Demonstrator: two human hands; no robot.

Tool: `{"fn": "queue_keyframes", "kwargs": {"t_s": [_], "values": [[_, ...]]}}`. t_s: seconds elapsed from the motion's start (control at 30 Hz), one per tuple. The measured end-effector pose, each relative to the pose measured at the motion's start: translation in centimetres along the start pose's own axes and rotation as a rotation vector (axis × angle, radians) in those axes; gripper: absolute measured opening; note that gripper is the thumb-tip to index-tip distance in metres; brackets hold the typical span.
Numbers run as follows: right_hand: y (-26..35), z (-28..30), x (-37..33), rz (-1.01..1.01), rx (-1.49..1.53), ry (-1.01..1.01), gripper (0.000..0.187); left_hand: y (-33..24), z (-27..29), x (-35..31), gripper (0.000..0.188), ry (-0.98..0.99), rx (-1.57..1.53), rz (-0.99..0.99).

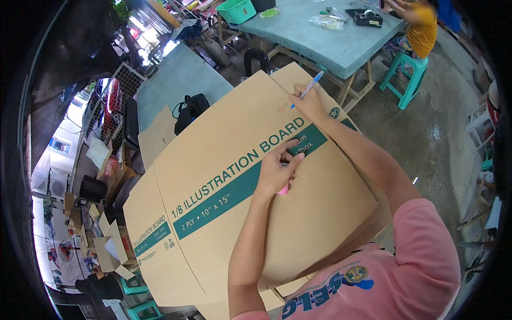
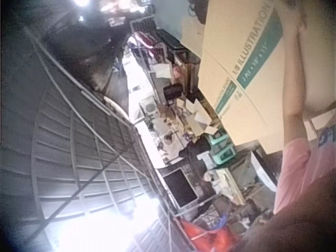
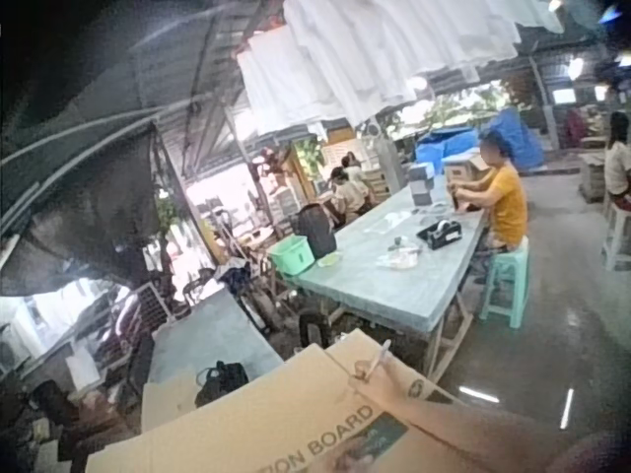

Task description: The person labels cardboard sheets with a marker, stacks them on top of each other, and moves a large stack to a different position.

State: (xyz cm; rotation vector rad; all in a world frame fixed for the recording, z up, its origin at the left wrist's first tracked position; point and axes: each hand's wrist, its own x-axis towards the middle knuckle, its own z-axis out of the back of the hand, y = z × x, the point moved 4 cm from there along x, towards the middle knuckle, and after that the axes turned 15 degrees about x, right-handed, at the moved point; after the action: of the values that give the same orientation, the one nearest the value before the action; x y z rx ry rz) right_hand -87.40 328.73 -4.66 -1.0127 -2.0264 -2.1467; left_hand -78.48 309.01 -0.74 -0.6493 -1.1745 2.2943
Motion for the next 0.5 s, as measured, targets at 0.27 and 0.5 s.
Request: {"fn": "queue_keyframes", "kwargs": {"t_s": [0.27,0.5], "values": [[-0.54,-0.08,0.18,0.002,-0.046,0.021,0.028,0.1,0.03,-0.02,0.043,0.002,-0.013,0.017],[-0.45,0.28,0.11,0.009,-0.029,-0.032,0.028,0.06,0.03,0.07,0.045,0.009,-0.048,0.036]]}}
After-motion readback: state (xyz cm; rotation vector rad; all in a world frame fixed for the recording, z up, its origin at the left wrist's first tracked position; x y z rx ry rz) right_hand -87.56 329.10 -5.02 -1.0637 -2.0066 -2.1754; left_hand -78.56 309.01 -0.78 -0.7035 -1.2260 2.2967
